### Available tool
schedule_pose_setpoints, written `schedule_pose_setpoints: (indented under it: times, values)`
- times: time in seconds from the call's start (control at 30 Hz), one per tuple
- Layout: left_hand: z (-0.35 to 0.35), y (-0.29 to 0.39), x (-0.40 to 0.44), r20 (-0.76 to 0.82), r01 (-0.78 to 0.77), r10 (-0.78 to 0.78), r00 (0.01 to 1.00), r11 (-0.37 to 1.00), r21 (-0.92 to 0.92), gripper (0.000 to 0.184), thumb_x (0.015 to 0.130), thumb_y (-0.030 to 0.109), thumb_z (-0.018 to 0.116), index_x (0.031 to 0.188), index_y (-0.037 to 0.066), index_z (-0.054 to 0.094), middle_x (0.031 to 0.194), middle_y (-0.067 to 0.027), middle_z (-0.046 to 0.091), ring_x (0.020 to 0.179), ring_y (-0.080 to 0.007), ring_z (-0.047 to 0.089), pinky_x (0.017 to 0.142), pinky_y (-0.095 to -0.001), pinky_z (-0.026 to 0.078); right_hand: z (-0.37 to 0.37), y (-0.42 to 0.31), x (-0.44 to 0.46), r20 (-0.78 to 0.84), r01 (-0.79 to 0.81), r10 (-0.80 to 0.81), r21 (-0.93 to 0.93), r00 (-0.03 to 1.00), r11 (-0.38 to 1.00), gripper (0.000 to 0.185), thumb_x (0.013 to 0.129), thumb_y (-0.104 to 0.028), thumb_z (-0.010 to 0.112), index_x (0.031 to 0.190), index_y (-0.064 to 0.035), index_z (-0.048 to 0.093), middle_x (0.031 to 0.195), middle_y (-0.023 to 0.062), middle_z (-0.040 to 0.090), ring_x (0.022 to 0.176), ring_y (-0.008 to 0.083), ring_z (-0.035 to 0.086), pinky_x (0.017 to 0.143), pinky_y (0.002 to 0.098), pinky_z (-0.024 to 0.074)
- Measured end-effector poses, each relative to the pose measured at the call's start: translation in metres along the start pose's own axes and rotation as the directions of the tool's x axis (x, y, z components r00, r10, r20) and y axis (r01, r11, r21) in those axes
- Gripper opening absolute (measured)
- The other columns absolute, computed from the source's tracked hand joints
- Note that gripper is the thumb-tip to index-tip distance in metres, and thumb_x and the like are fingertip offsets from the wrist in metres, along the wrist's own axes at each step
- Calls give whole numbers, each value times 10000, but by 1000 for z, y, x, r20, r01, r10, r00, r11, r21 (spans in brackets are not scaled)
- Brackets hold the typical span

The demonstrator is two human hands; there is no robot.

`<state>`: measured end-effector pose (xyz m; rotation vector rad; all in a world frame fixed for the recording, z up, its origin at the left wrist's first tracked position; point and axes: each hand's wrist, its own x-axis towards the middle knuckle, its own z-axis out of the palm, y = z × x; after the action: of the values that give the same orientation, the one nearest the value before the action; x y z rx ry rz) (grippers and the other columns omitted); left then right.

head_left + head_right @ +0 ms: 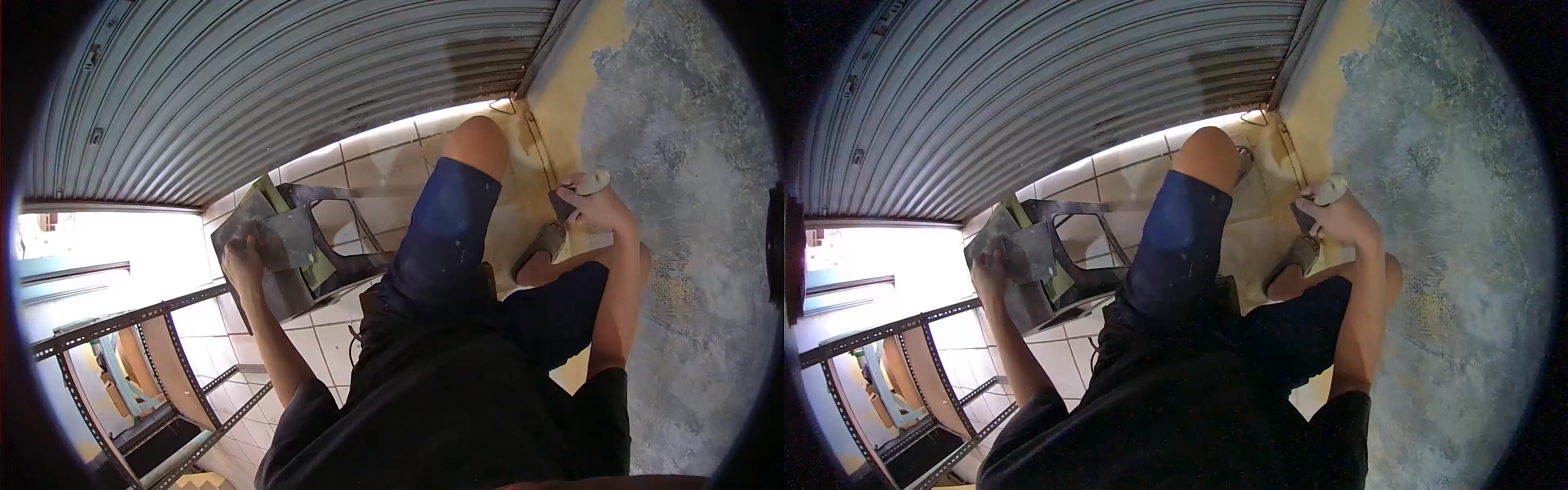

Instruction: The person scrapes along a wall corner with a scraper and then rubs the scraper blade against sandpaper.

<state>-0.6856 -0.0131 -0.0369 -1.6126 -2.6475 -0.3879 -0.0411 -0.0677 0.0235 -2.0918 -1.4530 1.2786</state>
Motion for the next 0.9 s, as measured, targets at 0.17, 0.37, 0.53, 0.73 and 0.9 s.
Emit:
schedule_pose_setpoints:
  times: [0.17, 0.37, 0.53, 0.73, 0.9]
  values:
    - [16, -38, 32, 25, 455, -481, 877, 845, 281, 908, 763, 695, 629, 1301, -15, 453, 1289, -326, 501, 1232, -420, 495, 996, -512, 419, -3, 22, 11, -70, 104, -102, 20, 992, 994, 317, 921, -266, 641, 1060, 18, 617, 771, 71, 637, 569, 136, 646, 497, 279, 500]
    - [24, -123, 60, -107, 434, -424, 899, 894, 106, 952, 660, 626, 767, 1264, -71, 529, 1207, -278, 598, 1144, -434, 561, 988, -455, 451, -10, 35, 14, -113, -54, 71, 150, 991, 987, 343, 927, -327, 639, 1051, -7, 635, 714, 42, 610, 543, 114, 605, 488, 273, 483]
    - [-47, -131, 73, 134, 229, -199, 971, 938, -262, 431, 789, 423, 740, 1023, 62, 738, 934, -177, 719, 855, -299, 667, 821, -393, 503, -17, 46, 17, -117, -62, 78, 137, 990, 989, 350, 923, -346, 640, 1004, -6, 649, 693, 45, 604, 534, 115, 596, 487, 274, 482]
    - [-218, 31, 2, -25, 15, -28, 999, 905, -425, 398, 943, 294, 614, 1122, -59, 654, 1003, -127, 689, 870, -176, 616, 822, -299, 497, -22, 53, 18, -104, -8, 15, 67, 995, 998, 395, 916, -330, 639, 1051, 40, 614, 750, 106, 657, 570, 173, 671, 539, 294, 522]
    - [-261, 87, -21, -322, -245, 68, 944, 799, -549, 526, 927, 406, 616, 1205, -41, 619, 1154, -152, 651, 978, -225, 607, 926, -340, 459, -23, 57, 13, -197, 5, 8, 66, 980, 998, 338, 899, -302, 646, 1026, 11, 639, 748, 101, 664, 557, 165, 655, 546, 300, 519]
